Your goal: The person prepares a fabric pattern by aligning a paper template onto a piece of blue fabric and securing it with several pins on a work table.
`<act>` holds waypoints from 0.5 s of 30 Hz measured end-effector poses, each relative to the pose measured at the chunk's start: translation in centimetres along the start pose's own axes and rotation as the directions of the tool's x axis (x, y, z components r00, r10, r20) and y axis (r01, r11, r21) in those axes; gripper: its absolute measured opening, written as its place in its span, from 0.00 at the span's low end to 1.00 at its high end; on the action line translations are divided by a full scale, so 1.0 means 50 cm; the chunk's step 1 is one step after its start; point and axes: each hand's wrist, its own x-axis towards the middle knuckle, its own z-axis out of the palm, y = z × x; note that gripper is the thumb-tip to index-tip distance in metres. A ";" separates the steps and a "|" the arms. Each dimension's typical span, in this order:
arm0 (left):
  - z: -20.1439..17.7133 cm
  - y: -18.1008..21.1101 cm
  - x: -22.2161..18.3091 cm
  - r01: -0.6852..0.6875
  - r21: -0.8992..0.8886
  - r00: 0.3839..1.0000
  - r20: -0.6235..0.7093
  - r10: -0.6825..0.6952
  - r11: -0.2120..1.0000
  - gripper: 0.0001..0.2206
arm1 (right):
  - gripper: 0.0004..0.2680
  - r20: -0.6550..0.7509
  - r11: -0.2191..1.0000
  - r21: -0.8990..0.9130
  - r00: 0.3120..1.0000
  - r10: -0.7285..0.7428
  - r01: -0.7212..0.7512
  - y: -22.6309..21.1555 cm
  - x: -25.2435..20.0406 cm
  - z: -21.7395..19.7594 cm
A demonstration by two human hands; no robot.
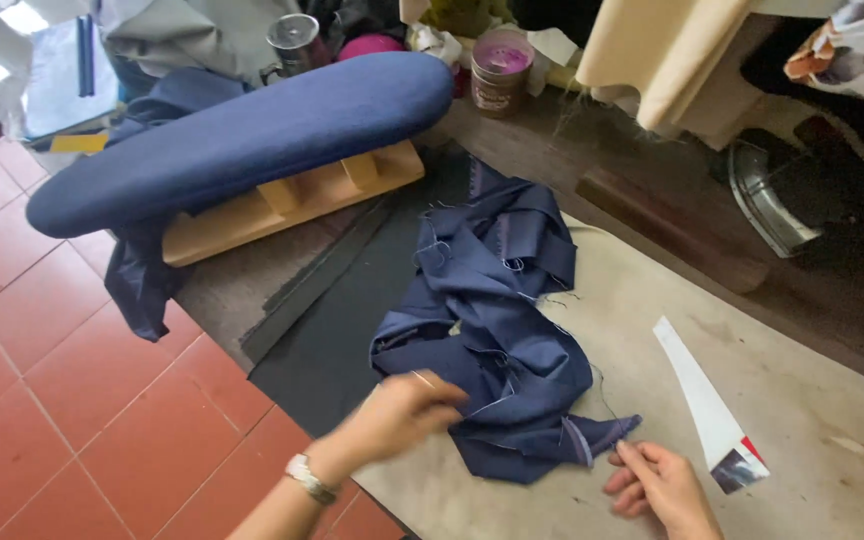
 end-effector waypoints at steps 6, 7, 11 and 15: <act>-0.088 -0.099 -0.018 0.346 -0.291 0.827 -0.354 -0.436 0.892 0.10 | 0.15 -0.014 0.999 -0.048 1.000 0.006 -0.006 -0.033 -0.039 0.010; -0.097 -0.086 -0.022 0.347 -0.291 0.828 -0.351 -0.436 0.892 0.10 | 0.15 -0.016 0.999 -0.046 1.000 0.008 -0.009 -0.035 -0.040 0.011; -0.116 -0.068 -0.028 0.469 -0.340 0.723 -0.383 -0.575 0.815 0.11 | 0.14 -0.024 0.999 -0.027 0.999 0.039 -0.039 -0.034 -0.037 0.011; -0.116 -0.077 -0.027 0.481 -0.374 0.688 -0.401 -0.605 0.793 0.11 | 0.14 -0.033 0.998 -0.031 0.998 0.048 -0.049 -0.040 -0.041 0.014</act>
